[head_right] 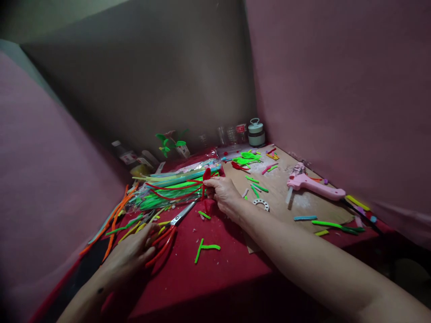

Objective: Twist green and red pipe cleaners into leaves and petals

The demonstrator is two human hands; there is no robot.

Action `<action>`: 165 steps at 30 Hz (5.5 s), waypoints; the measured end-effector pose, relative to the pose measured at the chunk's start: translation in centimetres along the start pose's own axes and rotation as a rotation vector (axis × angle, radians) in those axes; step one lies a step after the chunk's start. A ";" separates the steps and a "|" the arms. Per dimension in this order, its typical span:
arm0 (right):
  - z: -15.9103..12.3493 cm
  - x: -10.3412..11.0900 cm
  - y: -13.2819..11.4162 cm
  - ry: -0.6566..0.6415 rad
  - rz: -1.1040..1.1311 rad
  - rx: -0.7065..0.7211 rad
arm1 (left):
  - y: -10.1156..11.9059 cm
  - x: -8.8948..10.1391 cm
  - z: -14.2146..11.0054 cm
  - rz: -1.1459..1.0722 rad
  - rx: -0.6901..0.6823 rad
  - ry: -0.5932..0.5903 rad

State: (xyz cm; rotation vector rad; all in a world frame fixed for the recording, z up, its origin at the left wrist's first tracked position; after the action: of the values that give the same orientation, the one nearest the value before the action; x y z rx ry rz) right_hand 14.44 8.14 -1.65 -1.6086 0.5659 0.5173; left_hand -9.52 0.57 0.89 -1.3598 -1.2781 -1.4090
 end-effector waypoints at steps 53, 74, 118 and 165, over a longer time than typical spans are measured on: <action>-2.6 -2.0 0.4 -0.307 -0.526 -0.013 | 8.9 0.3 8.2 -1.380 -0.220 0.008; -2.6 -1.7 1.1 -0.279 -0.755 0.049 | 8.6 1.1 7.4 -1.185 -0.045 0.167; -1.9 -1.1 1.0 -0.308 -0.380 -0.074 | 8.7 0.1 8.2 -1.178 -0.158 -0.063; -1.6 -0.5 0.5 0.052 0.129 -0.047 | 11.5 -1.7 7.4 -1.298 -0.036 0.132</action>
State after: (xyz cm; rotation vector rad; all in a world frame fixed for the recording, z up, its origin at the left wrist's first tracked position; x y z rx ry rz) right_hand 13.75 6.49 -1.57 -1.6407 0.7039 0.5893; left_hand 3.34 5.44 0.27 -0.2955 -2.1706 -2.2592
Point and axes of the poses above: each hand's wrist, its own z-axis towards the middle knuckle, its own x-axis out of the back of the hand, y = z × x, the point moved 5 cm from there along z, towards the middle knuckle, and after that the axes turned 3 degrees about y, right-handed, at the moved point
